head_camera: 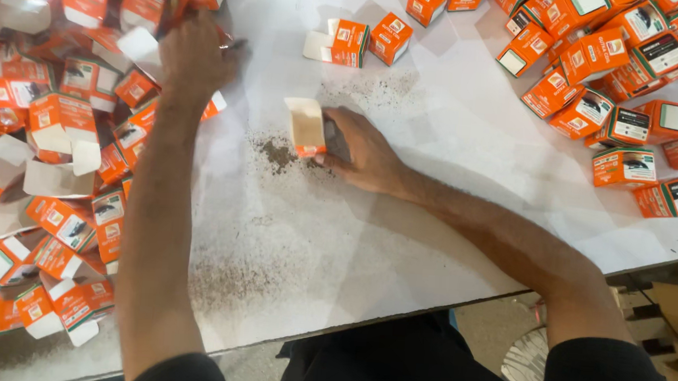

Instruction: The person folds small orange cardboard boxes at a table covered with a large pile of similar boxes and plastic-wrapped items. They pick up flat box blanks, press the flaps and sides to form each box, and place the finished box back onto the pile, repeating the process one box at a time.

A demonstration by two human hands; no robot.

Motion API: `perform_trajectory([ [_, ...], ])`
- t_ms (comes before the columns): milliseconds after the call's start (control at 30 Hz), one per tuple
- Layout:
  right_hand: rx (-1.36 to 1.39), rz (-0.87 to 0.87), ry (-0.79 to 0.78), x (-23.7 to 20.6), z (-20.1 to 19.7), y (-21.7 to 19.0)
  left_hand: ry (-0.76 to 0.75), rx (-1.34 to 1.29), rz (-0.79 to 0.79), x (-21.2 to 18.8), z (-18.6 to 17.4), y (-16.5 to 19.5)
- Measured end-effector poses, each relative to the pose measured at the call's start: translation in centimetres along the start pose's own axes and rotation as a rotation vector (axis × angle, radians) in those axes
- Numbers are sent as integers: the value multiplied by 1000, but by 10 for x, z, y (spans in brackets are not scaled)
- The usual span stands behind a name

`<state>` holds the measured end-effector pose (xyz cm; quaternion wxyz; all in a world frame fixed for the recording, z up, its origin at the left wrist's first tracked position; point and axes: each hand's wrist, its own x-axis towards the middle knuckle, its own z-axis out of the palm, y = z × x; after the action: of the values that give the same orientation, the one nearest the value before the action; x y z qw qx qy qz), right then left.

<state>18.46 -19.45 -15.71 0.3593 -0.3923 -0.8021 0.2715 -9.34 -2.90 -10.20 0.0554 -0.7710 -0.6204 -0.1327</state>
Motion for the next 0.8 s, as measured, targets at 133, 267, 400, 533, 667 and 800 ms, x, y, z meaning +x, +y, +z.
perform_trajectory([
  [133, 20, -43, 1, 0, -4, 2, 289, -439, 167, -48, -21, 24],
  [267, 69, -24, -2, 1, -9, -1, 495, -743, 437, -142, -32, 75],
  [400, 90, 11, 0, 2, -7, -5, 545, -681, 543, -186, -15, 90],
  [533, 31, -38, 33, 2, -4, -2, 729, -637, 814, -185, 5, 84],
  [667, 29, -66, 33, 1, -1, 6, 592, -462, 734, -184, 9, 86],
  [800, -17, -87, 48, -1, 2, 10, 373, -468, 440, -182, 5, 97],
])
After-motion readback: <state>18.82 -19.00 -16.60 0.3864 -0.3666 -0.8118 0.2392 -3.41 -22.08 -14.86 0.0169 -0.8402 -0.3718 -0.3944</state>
